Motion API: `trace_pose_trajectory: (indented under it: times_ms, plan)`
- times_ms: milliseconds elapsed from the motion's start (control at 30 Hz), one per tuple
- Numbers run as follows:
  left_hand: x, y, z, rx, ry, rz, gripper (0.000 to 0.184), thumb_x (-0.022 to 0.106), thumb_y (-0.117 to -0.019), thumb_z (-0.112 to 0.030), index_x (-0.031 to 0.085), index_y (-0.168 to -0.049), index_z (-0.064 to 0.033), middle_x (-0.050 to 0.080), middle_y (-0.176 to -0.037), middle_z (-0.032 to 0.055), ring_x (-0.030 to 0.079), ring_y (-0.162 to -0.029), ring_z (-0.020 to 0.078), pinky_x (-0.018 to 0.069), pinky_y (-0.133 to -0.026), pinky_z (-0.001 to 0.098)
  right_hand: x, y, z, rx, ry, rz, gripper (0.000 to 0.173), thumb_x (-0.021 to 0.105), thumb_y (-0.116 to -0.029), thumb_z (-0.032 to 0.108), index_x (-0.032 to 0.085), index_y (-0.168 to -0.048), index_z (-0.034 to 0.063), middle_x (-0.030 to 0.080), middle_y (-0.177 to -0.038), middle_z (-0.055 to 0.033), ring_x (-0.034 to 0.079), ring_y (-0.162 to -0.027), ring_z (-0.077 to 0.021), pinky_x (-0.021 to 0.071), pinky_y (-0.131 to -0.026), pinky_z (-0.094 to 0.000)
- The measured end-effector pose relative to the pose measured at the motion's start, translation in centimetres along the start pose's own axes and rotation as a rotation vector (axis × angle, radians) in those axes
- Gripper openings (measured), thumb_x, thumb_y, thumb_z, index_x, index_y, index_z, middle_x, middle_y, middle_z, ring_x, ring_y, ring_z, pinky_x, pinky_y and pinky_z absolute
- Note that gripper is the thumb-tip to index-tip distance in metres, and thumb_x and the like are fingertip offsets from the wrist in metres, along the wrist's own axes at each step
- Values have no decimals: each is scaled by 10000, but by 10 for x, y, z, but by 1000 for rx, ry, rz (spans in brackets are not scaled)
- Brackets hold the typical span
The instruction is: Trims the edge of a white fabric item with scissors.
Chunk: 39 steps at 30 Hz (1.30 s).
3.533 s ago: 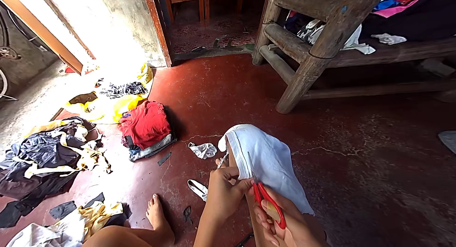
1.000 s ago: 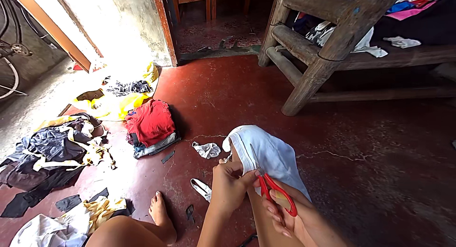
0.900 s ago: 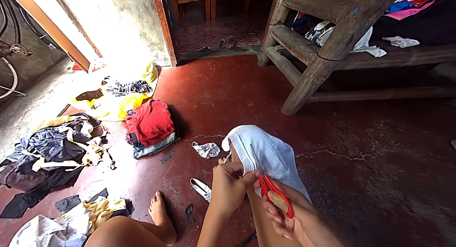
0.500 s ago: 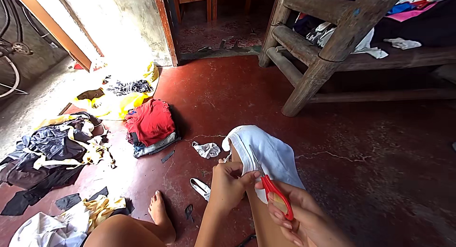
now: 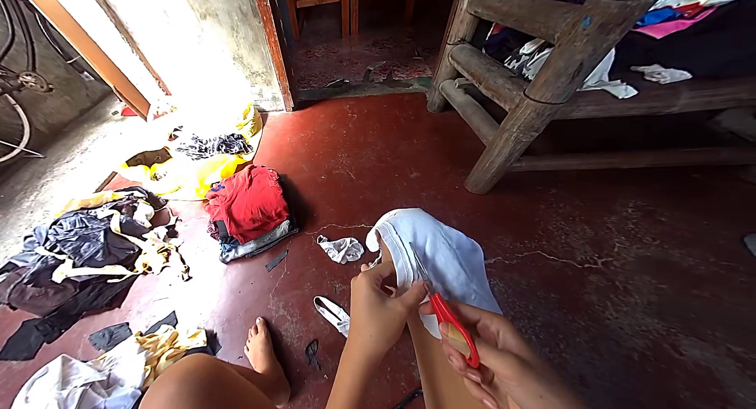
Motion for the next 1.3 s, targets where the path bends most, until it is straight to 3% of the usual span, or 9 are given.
trace_pose_trajectory:
  times_ms: [167,300,433,567,733,967,1033,1167,1300]
  plan:
    - [-9,-1,-8,59,21,-115,265,830,-802,-178,737,-1013,-48,728,-884,42,715,-756,99,612,-664,252,2,5,0,3,16,13,281,506,-975,45,621,-1229,81,553,-658,89,477,-459,-5,380,-381,-159]
    - [-10,-2,-9,129,76,-133,112,824,-817,-136,751,-855,-59,712,-915,47,696,-798,107,600,-676,247,4,12,1,-1,40,11,279,525,-974,42,616,-1236,74,561,-668,97,493,-480,-2,390,-399,-163]
    - [-3,1,-7,140,93,-102,76,788,-854,-109,778,-829,-38,741,-860,54,711,-789,102,611,-719,263,2,19,-3,-13,58,19,278,529,-981,40,611,-1246,60,584,-698,92,522,-503,-14,417,-416,-178]
    - [0,7,-3,168,76,-110,102,768,-874,-114,769,-802,-42,735,-816,45,695,-734,94,599,-697,268,-1,24,-8,-21,69,30,290,523,-983,13,600,-1259,57,611,-724,97,542,-519,-10,437,-429,-183]
    - [2,10,0,100,94,-89,115,765,-889,-143,779,-822,-50,736,-733,23,682,-673,65,558,-715,281,-4,19,-10,-23,54,63,308,522,-974,36,594,-1271,73,597,-722,100,548,-525,-22,447,-433,-187]
    - [9,10,3,-13,304,-31,88,739,-898,-46,749,-839,19,729,-742,68,702,-691,75,599,-700,246,-8,6,-6,12,68,132,317,498,-963,108,581,-1268,129,576,-730,123,542,-544,-1,428,-436,-163]
    - [9,10,3,-30,310,-25,80,744,-895,-49,754,-846,14,732,-749,68,699,-700,76,590,-717,251,-10,3,-6,33,60,156,315,519,-959,163,591,-1265,147,573,-733,116,536,-540,-3,426,-435,-163]
    - [7,9,4,-35,308,-26,69,744,-896,-43,761,-854,9,736,-745,61,699,-698,69,589,-727,250,-10,-4,-7,125,-19,272,364,588,-959,455,616,-1241,227,541,-745,106,532,-548,-2,433,-435,-152]
    - [11,9,5,-42,322,-24,71,748,-893,-39,757,-846,13,735,-747,69,699,-701,80,588,-736,259,-9,-8,-1,241,-31,287,358,572,-951,499,614,-1200,244,507,-736,89,517,-531,-3,435,-423,-151]
Point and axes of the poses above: each hand's wrist, its own y-axis away from the middle knuckle, its own x-axis out of the palm, z = x × y, the point moved 9 cm from there along -y, towards the middle knuckle
